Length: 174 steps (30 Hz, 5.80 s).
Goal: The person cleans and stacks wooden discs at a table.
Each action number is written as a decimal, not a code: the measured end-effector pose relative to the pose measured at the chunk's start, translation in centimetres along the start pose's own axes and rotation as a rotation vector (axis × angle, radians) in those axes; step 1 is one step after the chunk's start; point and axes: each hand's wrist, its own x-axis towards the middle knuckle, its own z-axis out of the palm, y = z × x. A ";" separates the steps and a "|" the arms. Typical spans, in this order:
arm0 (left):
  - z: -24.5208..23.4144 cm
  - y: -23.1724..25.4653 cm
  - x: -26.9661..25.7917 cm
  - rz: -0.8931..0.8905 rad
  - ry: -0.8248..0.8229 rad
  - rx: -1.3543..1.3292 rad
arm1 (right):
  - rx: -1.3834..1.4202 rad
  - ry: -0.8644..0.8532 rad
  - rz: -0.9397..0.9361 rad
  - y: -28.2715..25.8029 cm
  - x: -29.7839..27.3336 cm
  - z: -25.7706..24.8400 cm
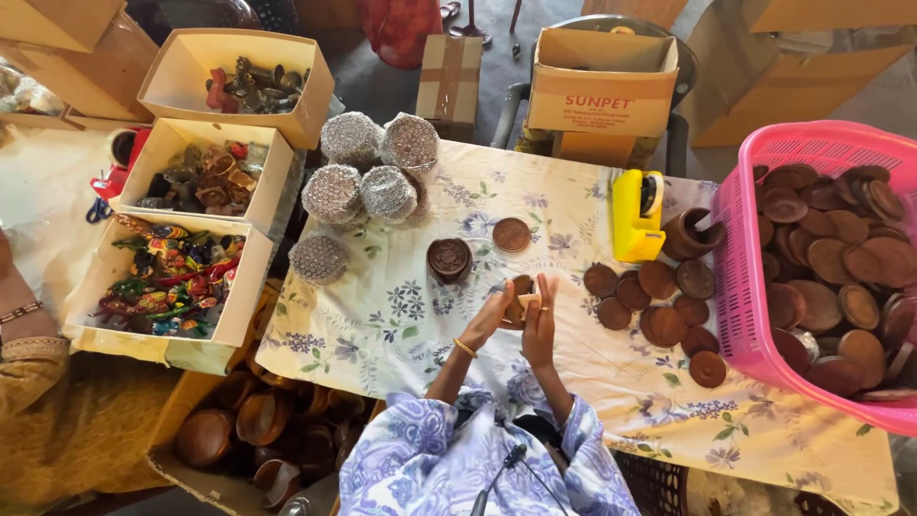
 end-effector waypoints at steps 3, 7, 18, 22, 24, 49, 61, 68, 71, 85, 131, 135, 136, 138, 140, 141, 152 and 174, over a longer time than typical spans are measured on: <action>1.2 -1.3 1.0 0.071 0.319 0.038 | -0.049 0.018 0.000 1.1 -0.6 0.9; 0.3 -4.2 2.5 0.085 0.482 -0.292 | -0.180 0.001 -0.150 -1.5 -1.3 1.7; -2.4 -0.8 -0.8 -0.171 -0.085 0.092 | 0.496 -0.296 0.426 5.4 1.3 -1.0; -0.2 -3.3 1.1 -0.076 0.012 0.037 | 0.288 -0.100 0.297 3.5 1.2 -0.5; 1.4 -4.0 2.0 0.097 0.278 -0.155 | -0.097 0.049 0.039 1.9 0.7 0.0; -0.4 1.4 -1.7 -0.085 0.095 0.015 | 0.518 -0.218 0.308 10.2 1.1 -3.7; -1.4 -4.6 1.5 -0.001 0.188 0.041 | 0.480 -0.036 0.293 5.9 0.7 -1.3; 0.3 2.9 -2.4 -0.265 -0.180 0.076 | 0.550 -0.146 0.566 10.5 -0.3 -1.5; -1.6 1.5 -1.8 -0.291 -0.297 0.058 | 0.459 -0.094 0.420 6.4 0.2 -1.2; -2.1 -0.5 -1.0 -0.123 0.019 0.096 | 0.107 0.062 0.034 0.3 -0.5 0.0; -2.6 -9.0 -1.2 -0.099 0.072 0.075 | 0.482 -0.437 0.453 6.3 0.3 -1.0; -0.4 -6.6 -0.6 0.141 0.360 -0.143 | 0.237 -0.028 0.233 4.0 -1.0 0.6; 0.3 -5.8 -0.7 0.146 0.354 -0.140 | 0.238 -0.023 0.226 3.2 -1.3 0.8; 1.5 -4.3 -1.1 0.221 0.542 -0.200 | 0.142 0.118 0.151 1.6 -2.3 1.3; 0.9 -3.8 -1.1 0.123 0.438 -0.201 | 0.300 0.103 0.206 4.2 -1.6 0.4; 0.3 -3.6 -1.1 0.022 0.341 -0.200 | 0.460 0.082 0.263 5.5 -1.2 0.2; -3.3 -4.3 -1.0 -0.186 0.130 -0.082 | 0.503 -0.174 0.459 10.3 1.2 3.4; -1.2 5.5 -0.1 -0.212 -0.282 -0.195 | 0.610 -0.720 0.620 -2.2 9.7 -4.1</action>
